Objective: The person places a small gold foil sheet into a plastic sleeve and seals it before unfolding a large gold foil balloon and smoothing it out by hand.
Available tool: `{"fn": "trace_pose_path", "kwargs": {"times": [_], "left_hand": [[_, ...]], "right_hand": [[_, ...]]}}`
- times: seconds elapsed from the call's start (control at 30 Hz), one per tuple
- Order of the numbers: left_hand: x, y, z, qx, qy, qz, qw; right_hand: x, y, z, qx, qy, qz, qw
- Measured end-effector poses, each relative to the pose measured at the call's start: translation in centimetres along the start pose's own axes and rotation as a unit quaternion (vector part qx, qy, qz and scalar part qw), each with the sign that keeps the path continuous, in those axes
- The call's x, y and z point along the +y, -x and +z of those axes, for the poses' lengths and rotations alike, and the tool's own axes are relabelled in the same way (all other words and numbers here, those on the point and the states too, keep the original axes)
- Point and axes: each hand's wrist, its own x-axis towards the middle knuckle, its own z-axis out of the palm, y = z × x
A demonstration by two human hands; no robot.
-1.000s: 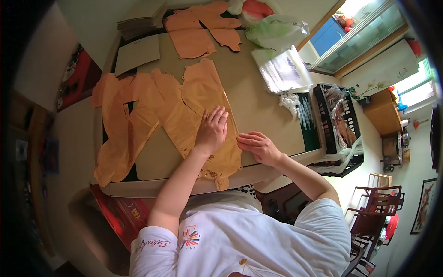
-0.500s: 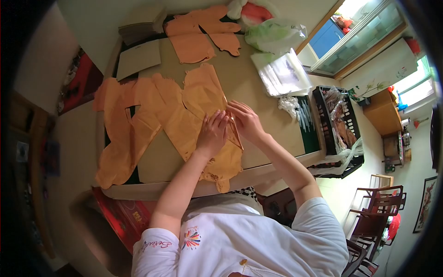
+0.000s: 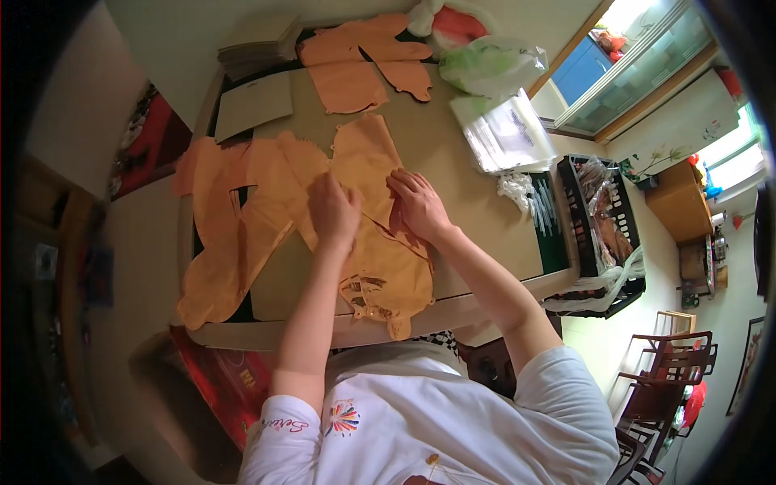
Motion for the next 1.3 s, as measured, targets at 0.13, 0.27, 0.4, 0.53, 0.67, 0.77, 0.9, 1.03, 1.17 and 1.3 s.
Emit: {"fn": "trace_pose_path", "kwargs": {"times": [0.13,0.27,0.4,0.53,0.67,0.77,0.9,1.03,1.17,1.3], "left_hand": [[-1.0,-3.6,-1.3,-0.115,-0.091,-0.093,0.985],[-1.6,-5.8,0.0,-0.118,-0.021,-0.097,0.988],[-0.6,-5.4,0.1,-0.042,-0.028,-0.116,0.992],[-1.8,-6.2,1.2,-0.123,-0.055,-0.127,0.983],[-0.7,-6.0,0.5,-0.090,-0.015,-0.050,0.995],[0.3,-5.2,1.9,0.028,-0.013,0.015,0.999],[1.5,-4.2,2.4,-0.004,-0.004,0.069,0.998],[1.5,-2.4,3.3,-0.010,0.043,0.096,0.994],[0.2,-1.1,3.7,0.007,0.038,0.144,0.989],[-0.3,-0.7,4.4,0.034,-0.018,0.179,0.983]], "right_hand": [[-0.4,-0.4,-0.3,-0.009,0.007,-0.014,1.000],[-0.4,-0.4,-0.2,-0.027,0.009,-0.009,1.000],[-0.5,-0.3,-0.2,-0.029,0.020,-0.015,0.999],[-0.3,-0.2,-0.1,-0.025,0.019,-0.015,0.999],[-0.4,-0.2,-0.2,-0.027,0.016,-0.014,0.999],[-0.3,-0.2,-0.1,-0.021,0.017,-0.019,0.999],[-0.4,-0.3,-0.2,-0.011,0.008,-0.016,1.000],[-0.4,-0.3,-0.1,-0.011,0.012,-0.011,1.000],[-0.5,-0.3,-0.2,-0.016,0.005,-0.009,1.000],[-0.4,-0.7,-0.3,-0.028,0.002,-0.003,1.000]]}}
